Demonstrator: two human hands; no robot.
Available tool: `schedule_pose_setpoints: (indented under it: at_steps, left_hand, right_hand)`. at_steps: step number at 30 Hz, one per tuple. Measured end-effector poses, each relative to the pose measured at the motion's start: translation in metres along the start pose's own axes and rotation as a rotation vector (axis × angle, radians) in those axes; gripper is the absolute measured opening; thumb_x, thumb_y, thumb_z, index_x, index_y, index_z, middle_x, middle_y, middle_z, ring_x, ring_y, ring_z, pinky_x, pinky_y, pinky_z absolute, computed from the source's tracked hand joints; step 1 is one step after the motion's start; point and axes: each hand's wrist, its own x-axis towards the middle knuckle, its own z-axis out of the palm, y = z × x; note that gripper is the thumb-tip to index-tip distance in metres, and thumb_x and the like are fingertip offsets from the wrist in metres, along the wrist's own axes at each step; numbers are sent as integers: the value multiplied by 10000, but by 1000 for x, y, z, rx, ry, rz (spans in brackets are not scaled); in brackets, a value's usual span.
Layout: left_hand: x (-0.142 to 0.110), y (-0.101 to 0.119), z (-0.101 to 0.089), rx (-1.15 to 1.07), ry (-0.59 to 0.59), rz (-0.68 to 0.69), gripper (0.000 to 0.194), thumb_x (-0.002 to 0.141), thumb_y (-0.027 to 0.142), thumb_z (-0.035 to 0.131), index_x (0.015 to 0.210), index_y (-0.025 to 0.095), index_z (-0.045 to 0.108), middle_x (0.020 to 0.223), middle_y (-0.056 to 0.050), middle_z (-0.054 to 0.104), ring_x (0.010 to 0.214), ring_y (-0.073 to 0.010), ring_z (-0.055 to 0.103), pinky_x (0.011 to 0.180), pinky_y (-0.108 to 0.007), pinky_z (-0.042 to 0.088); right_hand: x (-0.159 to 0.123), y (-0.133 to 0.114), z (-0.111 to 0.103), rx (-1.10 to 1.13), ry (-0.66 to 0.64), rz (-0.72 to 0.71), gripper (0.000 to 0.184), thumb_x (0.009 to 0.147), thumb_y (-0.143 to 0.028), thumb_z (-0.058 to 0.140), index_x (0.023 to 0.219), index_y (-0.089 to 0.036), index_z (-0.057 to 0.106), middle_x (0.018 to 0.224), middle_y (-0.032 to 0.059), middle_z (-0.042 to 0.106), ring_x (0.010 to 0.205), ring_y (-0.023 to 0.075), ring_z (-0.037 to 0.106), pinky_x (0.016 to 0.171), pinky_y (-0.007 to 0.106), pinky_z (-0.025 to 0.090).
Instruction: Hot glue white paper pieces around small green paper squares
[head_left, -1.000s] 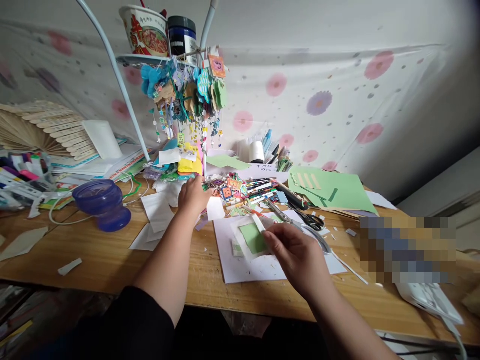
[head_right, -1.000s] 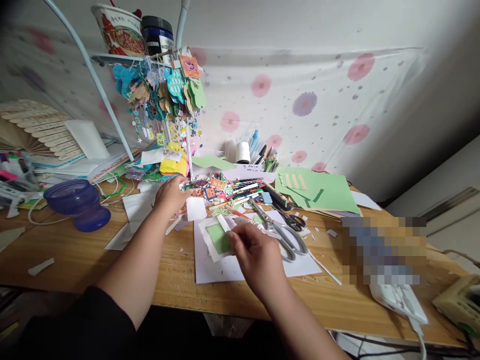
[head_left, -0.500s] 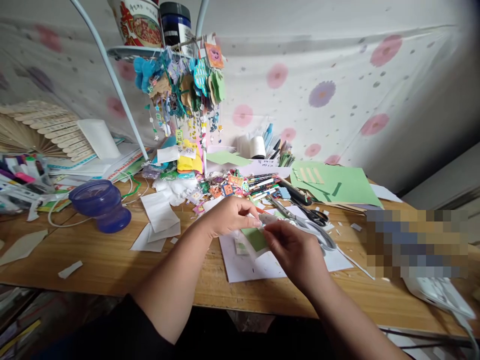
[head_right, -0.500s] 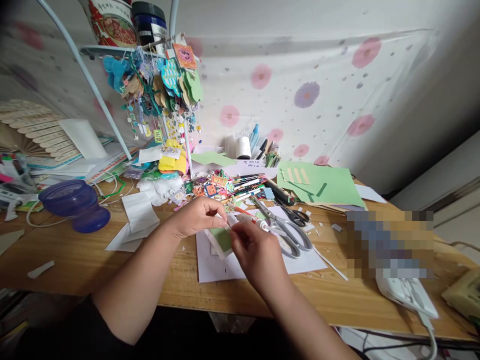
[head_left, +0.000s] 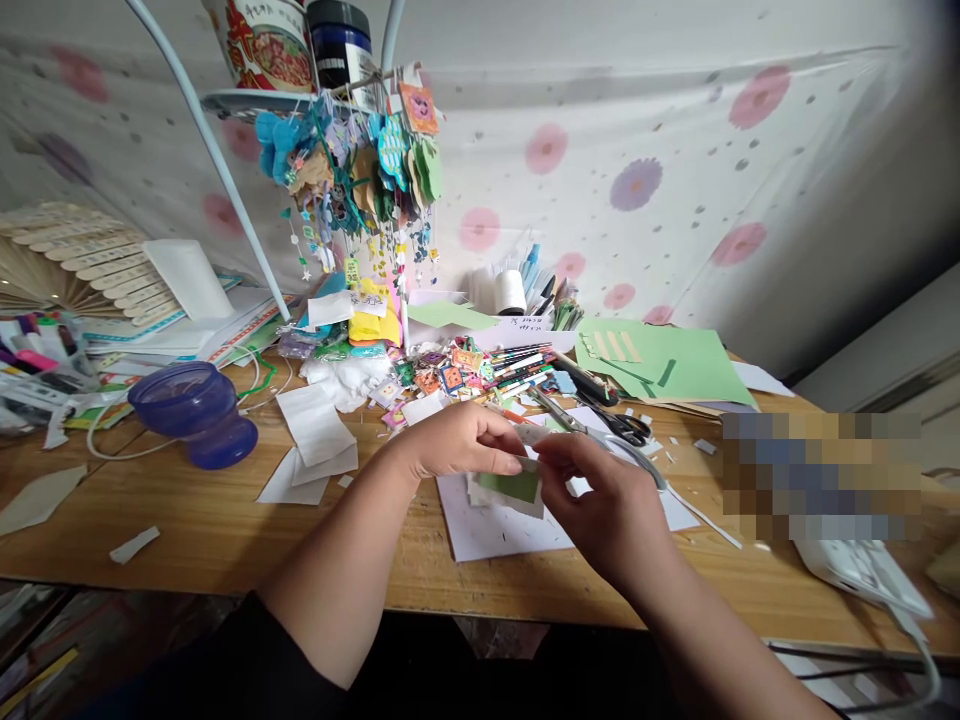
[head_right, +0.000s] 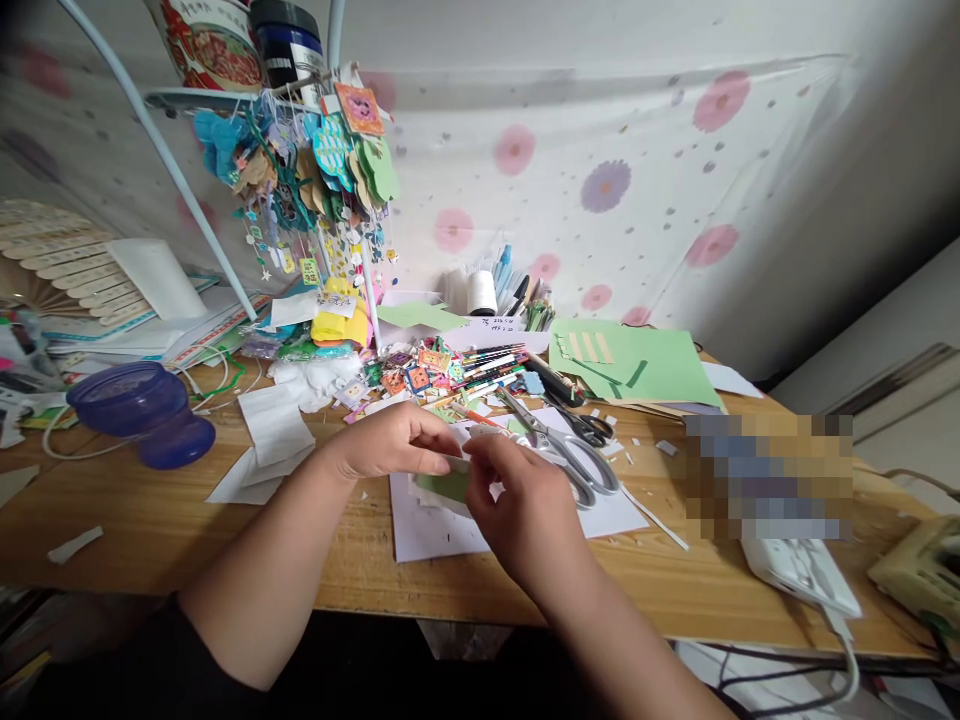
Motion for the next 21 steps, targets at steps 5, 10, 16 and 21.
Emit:
schedule_pose_setpoints:
  at_steps: [5,10,16,21]
  left_hand:
    - [5,-5,3,64,106,19,133,728,267,661,730,140,703,708,-12,626,672,-122,528,599,-223,382]
    - [6,-7,0,-45,356,-15,146,699,277,644,646,141,631,582,26,525,538,-89,425,503,-219,286]
    - [12,-9,4,-62,473,20,124,677,249,626,605,151,597,587,37,516,556,-88,431,534,-227,296]
    - [14,-13,7,-63,490,-15,143,682,249,610,584,158,560,543,61,444,515,-73,363,520,-228,264]
  right_hand:
    - [-9,-2,-11,-20,40,-54,115,834,-150,579,913,-217,629,724,12,696,578,144,643,515,240,477]
    - [-51,26,-34,-60,293,139,30,835,-269,637,855,-249,625,680,10,649,506,168,556,504,312,425]
    - [-65,81,-20,46,57,513,447,723,-541,693,979,-178,646,905,122,713,739,277,689,618,404,553]
    - [-41,80,1,-50,-231,397,328,731,-511,683,806,-192,661,649,42,697,560,212,644,498,305,485]
